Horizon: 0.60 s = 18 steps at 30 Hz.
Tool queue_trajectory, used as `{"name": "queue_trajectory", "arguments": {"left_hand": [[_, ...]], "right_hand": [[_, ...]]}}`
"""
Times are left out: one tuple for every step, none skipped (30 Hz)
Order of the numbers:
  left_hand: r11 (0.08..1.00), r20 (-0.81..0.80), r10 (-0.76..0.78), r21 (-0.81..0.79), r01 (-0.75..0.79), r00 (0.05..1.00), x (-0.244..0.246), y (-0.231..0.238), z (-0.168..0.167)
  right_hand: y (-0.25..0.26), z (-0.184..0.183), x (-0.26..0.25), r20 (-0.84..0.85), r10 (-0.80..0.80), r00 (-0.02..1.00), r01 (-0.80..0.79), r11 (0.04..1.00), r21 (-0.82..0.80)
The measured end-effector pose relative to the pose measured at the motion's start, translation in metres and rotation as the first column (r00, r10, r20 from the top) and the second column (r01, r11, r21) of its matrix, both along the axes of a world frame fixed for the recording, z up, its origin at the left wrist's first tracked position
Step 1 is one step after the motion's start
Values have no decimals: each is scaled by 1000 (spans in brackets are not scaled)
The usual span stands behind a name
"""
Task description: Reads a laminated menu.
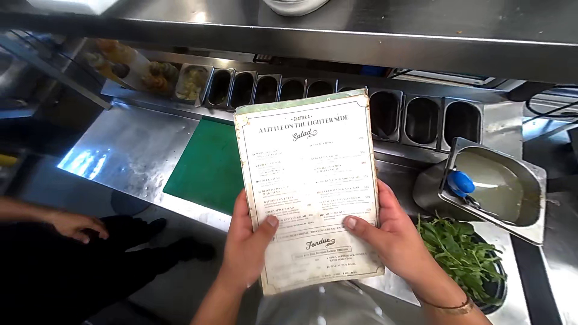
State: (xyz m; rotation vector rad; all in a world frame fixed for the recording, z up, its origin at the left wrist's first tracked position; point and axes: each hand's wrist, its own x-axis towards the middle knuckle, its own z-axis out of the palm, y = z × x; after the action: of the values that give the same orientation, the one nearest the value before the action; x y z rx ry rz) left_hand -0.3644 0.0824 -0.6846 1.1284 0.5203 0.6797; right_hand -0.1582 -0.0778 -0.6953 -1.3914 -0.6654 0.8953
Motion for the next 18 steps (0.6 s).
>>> {"name": "queue_trajectory", "arguments": {"left_hand": [[1000, 4, -2, 5, 2, 1000, 0, -2, 1], [1000, 6, 1, 7, -1, 1000, 1, -4, 2], [1000, 6, 4, 7, -4, 1000, 1, -6, 3], [1000, 6, 8, 5, -8, 1000, 2, -9, 4], [1000, 9, 15, 5, -15, 1000, 2, -11, 4], [1000, 12, 26, 7, -26, 1000, 3, -14, 5], [999, 14, 34, 11, -34, 999, 3, -17, 7], [999, 19, 43, 17, -44, 999, 4, -20, 8], [998, 28, 53, 22, -54, 998, 5, -22, 9], [998, 32, 63, 28, -64, 998, 6, -24, 11], [997, 25, 74, 34, -75, 997, 7, -25, 13], [996, 11, 85, 37, -85, 996, 8, -27, 16], [995, -3, 94, 39, -94, 996, 9, -29, 18], [994, -16, 100, 41, -99, 995, 10, -32, 21], [994, -23, 105, 44, -104, 994, 11, -34, 22], [993, -25, 111, 44, -110, 993, 13, -36, 24], [992, -20, 116, 44, -115, 993, 14, -38, 25], [992, -13, 123, 44, -122, 992, 16, -40, 26]], "right_hand": [[-1, 1, 1, 2, 2, 1000, -2, 1000, 5], [-2, 1, 2, 4, 8, 1000, -8, 1000, 12], [-4, 2, 4, 5, 13, 1000, -14, 1000, 21], [-5, 3, 5, 0, 20, 1000, -20, 999, 30], [-8, 3, 7, -11, 31, 999, -30, 998, 48], [-10, 2, 9, -36, 42, 998, -39, 996, 76], [-14, 1, 11, -69, 56, 996, -49, 993, 105], [-17, -1, 14, -109, 71, 991, -57, 990, 133], [-21, -2, 16, -151, 82, 985, -59, 987, 149], [-25, -4, 18, -176, 94, 980, -65, 985, 159], [-27, -5, 19, -184, 107, 977, -77, 983, 164], [-29, -6, 20, -176, 118, 977, -89, 983, 163], [-31, -6, 21, -162, 130, 978, -104, 981, 163], [-32, -5, 21, -151, 141, 978, -115, 979, 166], [-33, -4, 22, -145, 149, 978, -124, 978, 170], [-34, -2, 24, -143, 159, 977, -134, 975, 175], [-35, 0, 25, -140, 167, 976, -141, 974, 179], [-36, 2, 27, -130, 165, 978, -141, 974, 178]]}}
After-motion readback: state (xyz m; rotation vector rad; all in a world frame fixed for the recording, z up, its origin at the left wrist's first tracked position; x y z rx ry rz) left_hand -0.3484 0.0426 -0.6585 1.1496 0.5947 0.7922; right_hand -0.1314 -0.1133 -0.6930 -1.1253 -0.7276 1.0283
